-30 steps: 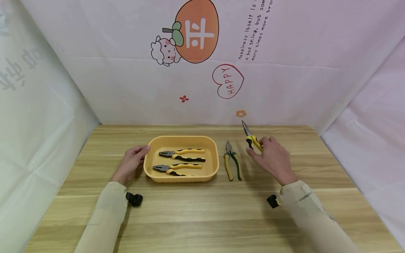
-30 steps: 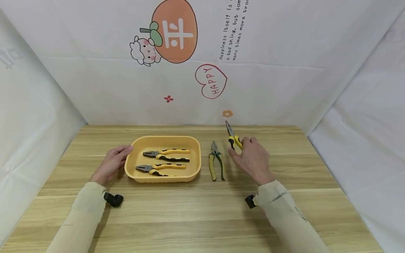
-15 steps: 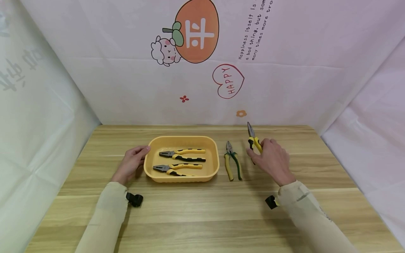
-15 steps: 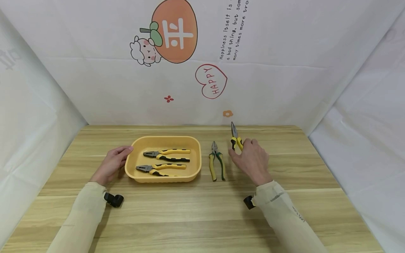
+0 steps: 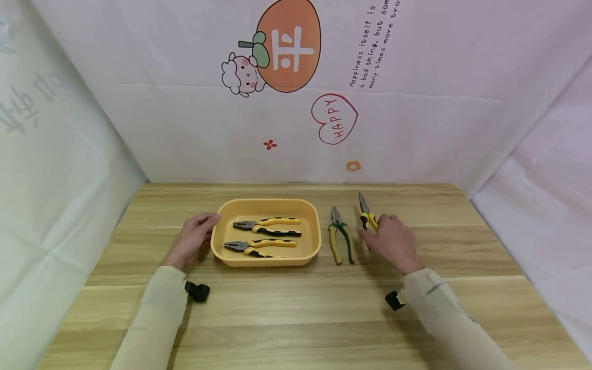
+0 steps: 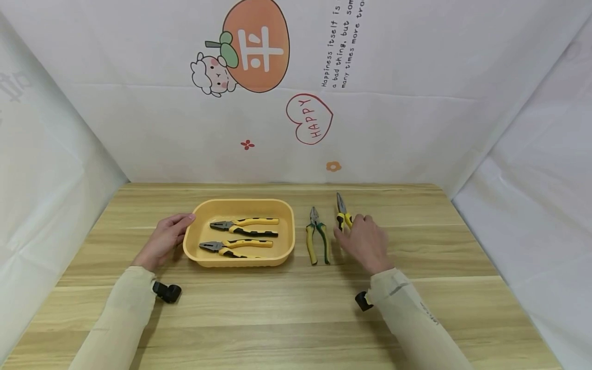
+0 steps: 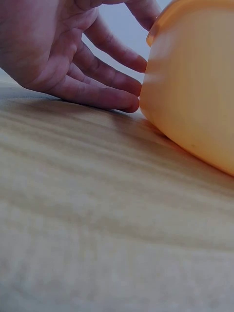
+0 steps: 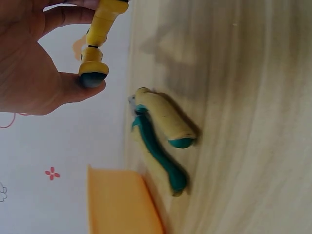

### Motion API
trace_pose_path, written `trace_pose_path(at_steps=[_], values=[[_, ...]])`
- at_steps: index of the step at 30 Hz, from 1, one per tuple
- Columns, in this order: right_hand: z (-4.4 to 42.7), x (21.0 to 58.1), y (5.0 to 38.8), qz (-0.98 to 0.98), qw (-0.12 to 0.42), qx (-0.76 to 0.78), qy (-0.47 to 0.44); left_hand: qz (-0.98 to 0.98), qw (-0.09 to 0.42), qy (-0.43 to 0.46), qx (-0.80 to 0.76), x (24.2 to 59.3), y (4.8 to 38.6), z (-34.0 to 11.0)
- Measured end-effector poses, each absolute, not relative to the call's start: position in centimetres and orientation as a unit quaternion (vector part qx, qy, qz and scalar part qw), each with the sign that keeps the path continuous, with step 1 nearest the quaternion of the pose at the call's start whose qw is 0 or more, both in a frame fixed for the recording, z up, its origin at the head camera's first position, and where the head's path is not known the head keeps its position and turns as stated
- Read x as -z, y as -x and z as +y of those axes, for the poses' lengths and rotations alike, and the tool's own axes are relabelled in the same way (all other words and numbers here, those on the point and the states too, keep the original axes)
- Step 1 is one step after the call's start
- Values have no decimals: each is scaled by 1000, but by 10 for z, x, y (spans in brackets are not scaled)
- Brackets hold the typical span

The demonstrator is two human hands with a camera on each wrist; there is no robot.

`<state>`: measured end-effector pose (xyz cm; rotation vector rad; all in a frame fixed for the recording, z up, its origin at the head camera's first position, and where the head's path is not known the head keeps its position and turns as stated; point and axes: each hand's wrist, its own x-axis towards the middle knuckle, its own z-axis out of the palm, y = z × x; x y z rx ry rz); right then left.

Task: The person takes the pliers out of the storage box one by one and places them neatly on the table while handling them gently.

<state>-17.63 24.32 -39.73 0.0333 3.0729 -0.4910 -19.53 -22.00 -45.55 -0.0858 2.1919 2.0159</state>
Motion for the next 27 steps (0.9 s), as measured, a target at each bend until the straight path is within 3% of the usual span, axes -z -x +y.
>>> trace_pose_path(at_steps=[9,27], values=[[245,412,179,987,48,152,-22,736,81,28,-672,456,195,-220],[246,428,183,988,57,140,-17,741,78,31,-666,455,195,-219]])
